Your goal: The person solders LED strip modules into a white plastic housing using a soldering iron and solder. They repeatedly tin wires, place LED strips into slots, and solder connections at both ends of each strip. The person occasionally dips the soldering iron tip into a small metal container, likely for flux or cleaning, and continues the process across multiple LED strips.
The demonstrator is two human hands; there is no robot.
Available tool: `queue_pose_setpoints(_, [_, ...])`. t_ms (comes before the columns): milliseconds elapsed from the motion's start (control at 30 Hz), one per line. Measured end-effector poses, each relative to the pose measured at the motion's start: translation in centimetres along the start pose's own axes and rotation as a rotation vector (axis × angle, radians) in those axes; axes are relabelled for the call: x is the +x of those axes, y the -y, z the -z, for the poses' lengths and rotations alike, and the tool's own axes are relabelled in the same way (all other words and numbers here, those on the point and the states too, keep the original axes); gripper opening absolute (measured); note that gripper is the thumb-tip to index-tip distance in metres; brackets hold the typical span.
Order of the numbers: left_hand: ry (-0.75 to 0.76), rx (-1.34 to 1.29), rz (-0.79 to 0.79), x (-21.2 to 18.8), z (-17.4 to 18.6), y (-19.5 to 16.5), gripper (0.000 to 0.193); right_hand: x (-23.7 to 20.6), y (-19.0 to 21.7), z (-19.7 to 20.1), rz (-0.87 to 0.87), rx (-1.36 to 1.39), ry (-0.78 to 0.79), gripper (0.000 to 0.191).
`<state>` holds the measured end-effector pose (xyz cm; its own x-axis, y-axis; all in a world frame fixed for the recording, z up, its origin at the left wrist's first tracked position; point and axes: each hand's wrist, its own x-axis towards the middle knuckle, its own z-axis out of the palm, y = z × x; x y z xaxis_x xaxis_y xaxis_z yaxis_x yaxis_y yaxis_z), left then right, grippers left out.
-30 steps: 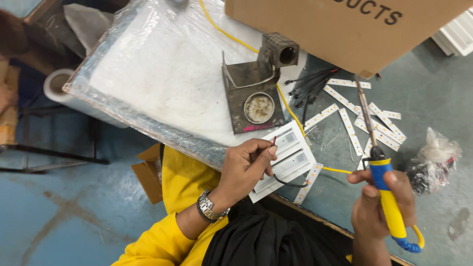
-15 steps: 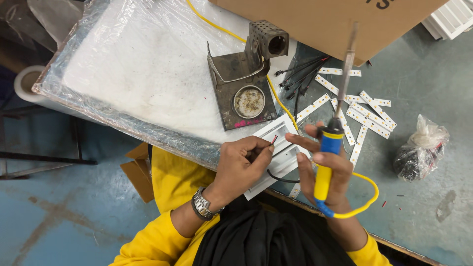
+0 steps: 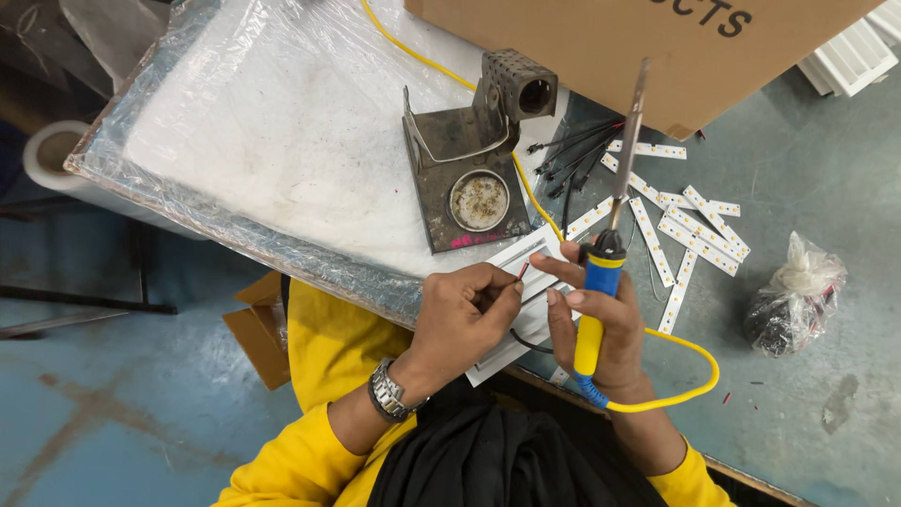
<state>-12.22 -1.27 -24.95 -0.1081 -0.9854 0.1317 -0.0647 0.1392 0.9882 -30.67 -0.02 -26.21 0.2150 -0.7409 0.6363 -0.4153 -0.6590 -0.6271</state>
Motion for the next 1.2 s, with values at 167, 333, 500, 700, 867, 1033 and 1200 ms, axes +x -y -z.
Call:
queue_pose_setpoints(167, [-0.020,-0.067,0.070,0.0,0.2,0.0,0.014,0.5,-0.2,-0.4,-0.012,-0.022,0.005,0.052])
queue_pose_setpoints(333, [-0.015,-0.189,0.106,-0.1,0.8,0.3,0.014,1.6,0.5,-0.7,0.013,-0.038,0.008,0.057])
queue_pose_setpoints(500, [-0.063,-0.093,-0.045,-0.4,1.5,0.9,0.014,5.2,-0.1,-1.3,-0.157,0.256,-0.054,0.065])
queue_pose_setpoints(700, [-0.043,-0.110,-0.145,-0.8,2.1,1.6,0.014,8.0,-2.0,-4.0,-0.118,-0.175,0.116,0.074])
queue_pose_setpoints(867, [-0.040,-0.148,-0.204,-1.0,2.6,1.9,0.014,7.9,-3.4,-6.0,-0.277,-0.342,0.114,0.077])
queue_pose_setpoints(1033, [-0.051,-0.155,-0.216,-0.9,2.7,1.9,0.014,8.2,-4.2,-7.2,-0.324,-0.389,0.007,0.062])
queue_pose_setpoints(1200, [-0.036,-0.154,-0.181,-1.3,2.7,1.8,0.012,8.6,-3.8,-7.1,-0.277,-0.532,0.014,0.065])
